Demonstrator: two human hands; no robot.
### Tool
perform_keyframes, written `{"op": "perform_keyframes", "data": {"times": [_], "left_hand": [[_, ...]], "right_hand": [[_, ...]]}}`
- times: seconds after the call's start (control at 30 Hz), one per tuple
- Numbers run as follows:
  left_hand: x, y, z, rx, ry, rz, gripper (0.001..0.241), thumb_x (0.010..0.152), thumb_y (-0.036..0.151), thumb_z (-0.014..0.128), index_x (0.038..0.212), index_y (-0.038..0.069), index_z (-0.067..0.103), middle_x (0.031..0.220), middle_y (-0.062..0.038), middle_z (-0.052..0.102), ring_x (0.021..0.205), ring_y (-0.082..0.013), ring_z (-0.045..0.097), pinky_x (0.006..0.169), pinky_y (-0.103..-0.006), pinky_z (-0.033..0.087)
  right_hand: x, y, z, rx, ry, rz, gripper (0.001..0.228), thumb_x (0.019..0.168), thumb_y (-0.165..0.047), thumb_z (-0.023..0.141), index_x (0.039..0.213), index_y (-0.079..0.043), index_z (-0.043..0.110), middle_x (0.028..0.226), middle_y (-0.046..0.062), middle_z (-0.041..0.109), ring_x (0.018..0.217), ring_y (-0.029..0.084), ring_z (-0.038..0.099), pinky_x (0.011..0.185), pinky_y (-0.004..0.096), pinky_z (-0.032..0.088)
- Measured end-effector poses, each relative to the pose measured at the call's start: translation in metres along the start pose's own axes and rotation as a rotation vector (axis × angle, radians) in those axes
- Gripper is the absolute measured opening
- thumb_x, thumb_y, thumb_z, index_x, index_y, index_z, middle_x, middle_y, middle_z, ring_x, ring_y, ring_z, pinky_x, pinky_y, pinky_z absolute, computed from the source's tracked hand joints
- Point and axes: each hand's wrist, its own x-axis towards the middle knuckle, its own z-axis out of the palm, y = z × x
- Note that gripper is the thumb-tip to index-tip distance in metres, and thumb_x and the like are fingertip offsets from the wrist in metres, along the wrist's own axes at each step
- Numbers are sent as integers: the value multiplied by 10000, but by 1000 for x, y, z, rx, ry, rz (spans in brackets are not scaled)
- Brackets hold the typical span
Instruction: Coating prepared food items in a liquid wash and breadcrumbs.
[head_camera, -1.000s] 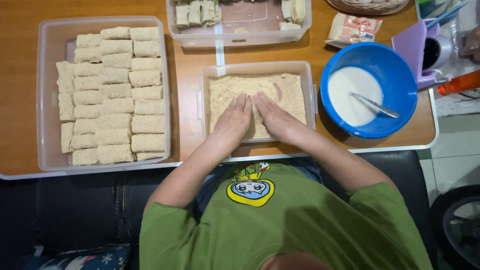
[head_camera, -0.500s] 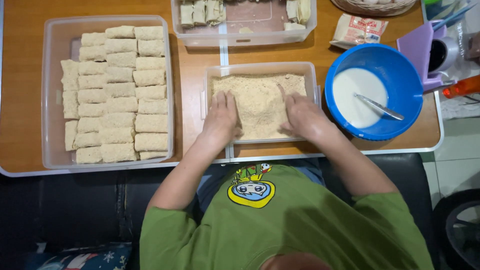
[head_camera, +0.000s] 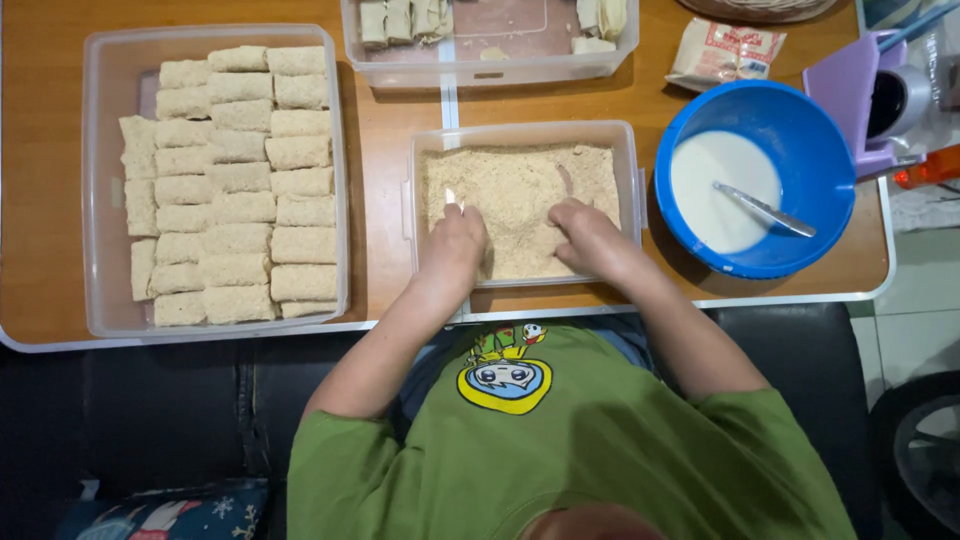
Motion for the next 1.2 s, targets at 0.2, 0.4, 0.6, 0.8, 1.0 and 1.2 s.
{"op": "perform_keyframes", "data": {"times": [0.2,0.4,0.6,0.8,1.0,1.2], "left_hand": [[2,8,-35,-115,97,43,206,835,-83,652,1010,-22,563,976,-298,638,833,-451,703,717,-516,593],[7,42,-88,-344,346,208,382,801,-85,555,1181,-119,570,1096,-313,626,952,-466,661,794,-500,570],[9,26,-45,-213,232,199,286,842,-69,553,1126,-101,560,1054,-280,598,1004,-436,638,874,-472,561],[11,37,-65,-202,326,202,274,796,-86,566,1069,-102,585,1045,-280,599,1015,-437,642,856,-463,567],[16,18,-39,-127,61,143,293,843,-53,608,1130,-81,557,1106,-258,605,1073,-402,643,910,-452,580],[-2,9,-57,-198,-16,52,784,599,72,834,1273,-117,479,1148,-296,563,1070,-474,577,921,-509,517]], "right_hand": [[11,-25,-36,142,39,11,188,847,-96,767,1000,-22,689,954,161,709,878,288,705,826,407,561],[28,-64,-47,281,114,-179,348,856,-49,719,1196,-7,661,1146,189,716,1055,303,708,945,394,565],[23,-32,8,-59,78,-253,584,864,7,658,1412,104,478,1466,346,484,1398,460,454,1171,474,386],[26,-38,7,-128,133,-268,688,894,-48,662,1479,150,361,1534,381,368,1438,482,381,1208,460,327],[20,-54,-17,-10,-18,-269,738,831,-86,714,1459,127,390,1511,368,394,1401,491,387,1161,458,299],[-14,-43,-58,-231,-231,136,249,891,-161,718,1105,-59,642,1168,174,653,1149,381,638,1002,461,507]]}}
